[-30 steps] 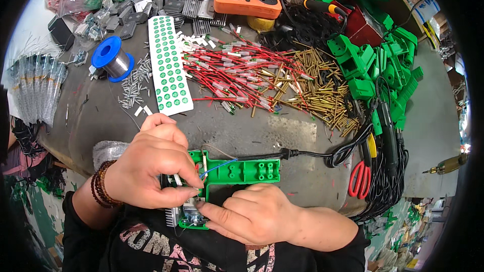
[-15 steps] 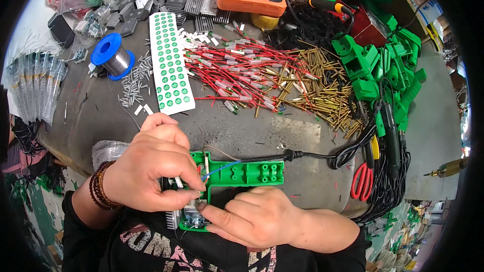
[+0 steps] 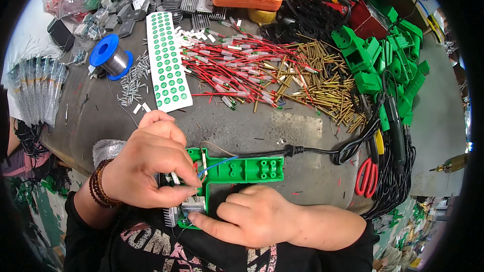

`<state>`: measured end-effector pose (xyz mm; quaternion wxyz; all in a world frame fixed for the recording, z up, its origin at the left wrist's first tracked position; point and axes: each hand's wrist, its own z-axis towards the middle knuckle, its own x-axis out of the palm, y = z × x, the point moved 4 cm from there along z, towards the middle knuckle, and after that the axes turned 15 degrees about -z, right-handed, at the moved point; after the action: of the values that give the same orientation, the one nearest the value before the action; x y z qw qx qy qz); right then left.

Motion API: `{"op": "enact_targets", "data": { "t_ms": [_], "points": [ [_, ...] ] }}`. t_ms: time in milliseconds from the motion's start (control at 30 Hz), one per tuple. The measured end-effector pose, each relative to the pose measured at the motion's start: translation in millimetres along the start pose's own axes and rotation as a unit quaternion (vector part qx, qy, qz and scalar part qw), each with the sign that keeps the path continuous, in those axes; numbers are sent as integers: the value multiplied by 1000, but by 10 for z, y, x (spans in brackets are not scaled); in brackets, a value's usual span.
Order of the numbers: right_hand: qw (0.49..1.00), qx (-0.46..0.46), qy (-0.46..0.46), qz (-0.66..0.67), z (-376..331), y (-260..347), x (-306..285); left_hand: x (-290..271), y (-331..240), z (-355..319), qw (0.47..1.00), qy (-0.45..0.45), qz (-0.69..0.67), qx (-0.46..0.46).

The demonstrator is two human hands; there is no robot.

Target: Assembling and soldering wires inside a green plastic housing.

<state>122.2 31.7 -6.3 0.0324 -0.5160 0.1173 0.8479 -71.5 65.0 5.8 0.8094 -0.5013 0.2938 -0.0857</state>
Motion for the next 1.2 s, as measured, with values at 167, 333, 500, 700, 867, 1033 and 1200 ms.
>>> {"op": "enact_targets", "data": {
  "t_ms": [167, 333, 500, 700, 867, 1033, 1200],
  "points": [
    [1000, -2, -3, -12, -19, -2, 31, -18, 1, 13, 1000, 5, -8, -4],
    [1000, -3, -17, -10, -9, 3, 41, -36, 18, 4, 997, 62, -20, -33],
    [1000, -10, -22, 1, 8, 14, 9, -35, -30, 121, 986, 146, -24, -78],
    [1000, -10, -19, 1, -21, 18, 36, -28, -162, 228, 976, 189, 28, -102],
    [1000, -5, -20, -11, -19, 10, 20, -2, -148, 251, 976, 170, 28, -130],
    [1000, -6, -8, -3, -12, 13, 29, 9, -135, 194, 971, 188, 22, -144],
    [999, 2, -38, 3, -7, 35, 71, 2, -132, 147, 985, 133, -3, -114]
  ]
}}
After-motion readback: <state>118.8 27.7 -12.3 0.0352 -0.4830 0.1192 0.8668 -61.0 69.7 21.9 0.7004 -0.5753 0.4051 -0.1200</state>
